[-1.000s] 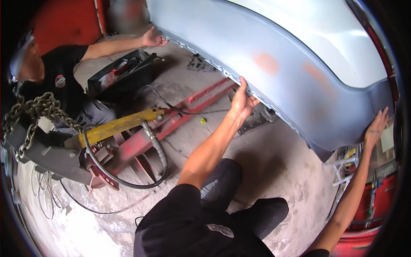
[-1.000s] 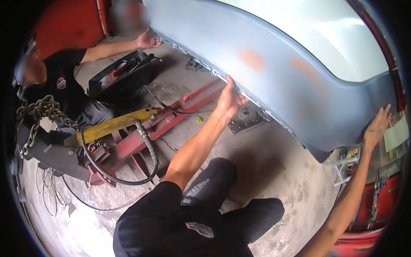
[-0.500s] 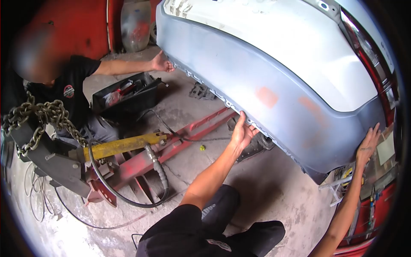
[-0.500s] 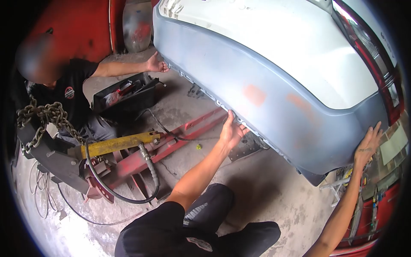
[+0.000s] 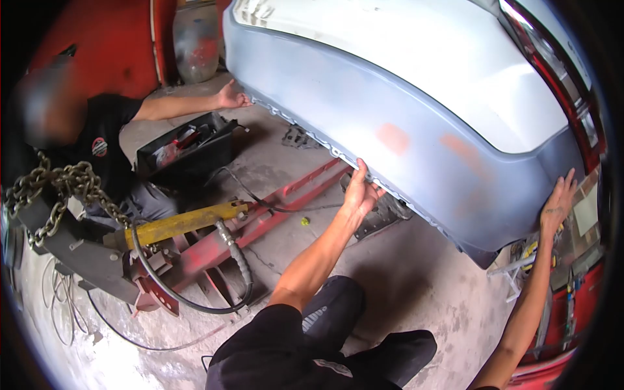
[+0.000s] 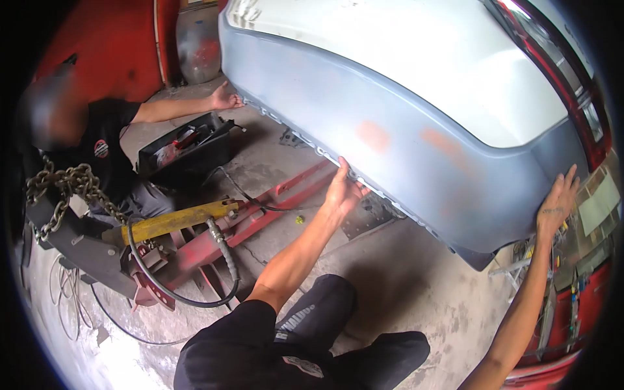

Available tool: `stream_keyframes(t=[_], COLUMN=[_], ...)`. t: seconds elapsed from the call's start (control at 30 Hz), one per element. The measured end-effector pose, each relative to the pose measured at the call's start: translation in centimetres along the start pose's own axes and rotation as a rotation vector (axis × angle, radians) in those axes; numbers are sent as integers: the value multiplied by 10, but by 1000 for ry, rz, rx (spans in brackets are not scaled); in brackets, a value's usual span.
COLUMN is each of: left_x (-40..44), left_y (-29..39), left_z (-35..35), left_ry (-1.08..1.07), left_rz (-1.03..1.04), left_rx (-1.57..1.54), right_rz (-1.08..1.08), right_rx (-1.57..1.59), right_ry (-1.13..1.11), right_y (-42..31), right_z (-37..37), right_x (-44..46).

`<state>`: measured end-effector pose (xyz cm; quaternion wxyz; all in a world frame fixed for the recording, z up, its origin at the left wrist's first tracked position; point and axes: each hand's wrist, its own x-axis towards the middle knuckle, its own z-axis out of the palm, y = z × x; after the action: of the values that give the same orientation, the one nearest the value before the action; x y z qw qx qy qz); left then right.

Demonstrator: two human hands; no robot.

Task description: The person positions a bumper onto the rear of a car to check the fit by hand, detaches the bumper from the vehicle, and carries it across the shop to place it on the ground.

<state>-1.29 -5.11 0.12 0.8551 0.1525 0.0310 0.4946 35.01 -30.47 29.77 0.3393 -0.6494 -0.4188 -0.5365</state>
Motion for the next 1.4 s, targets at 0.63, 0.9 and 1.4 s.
stream_keyframes(t=[0.63,0.9,1.4], left_x=[-6,7,14], left_y=[-31,-42,-48], left_z=[20,22,7], left_ry=[-10,-54,-138], left_rz=[44,45,44], left_rx=[-84,-101,-129], right_rz=[-79,-37,-21], right_rx=[-51,30,36], right_ry=[51,46,45], right_y=[15,4,-3], right_z=[9,5,-1], right_x=[3,-4,-6])
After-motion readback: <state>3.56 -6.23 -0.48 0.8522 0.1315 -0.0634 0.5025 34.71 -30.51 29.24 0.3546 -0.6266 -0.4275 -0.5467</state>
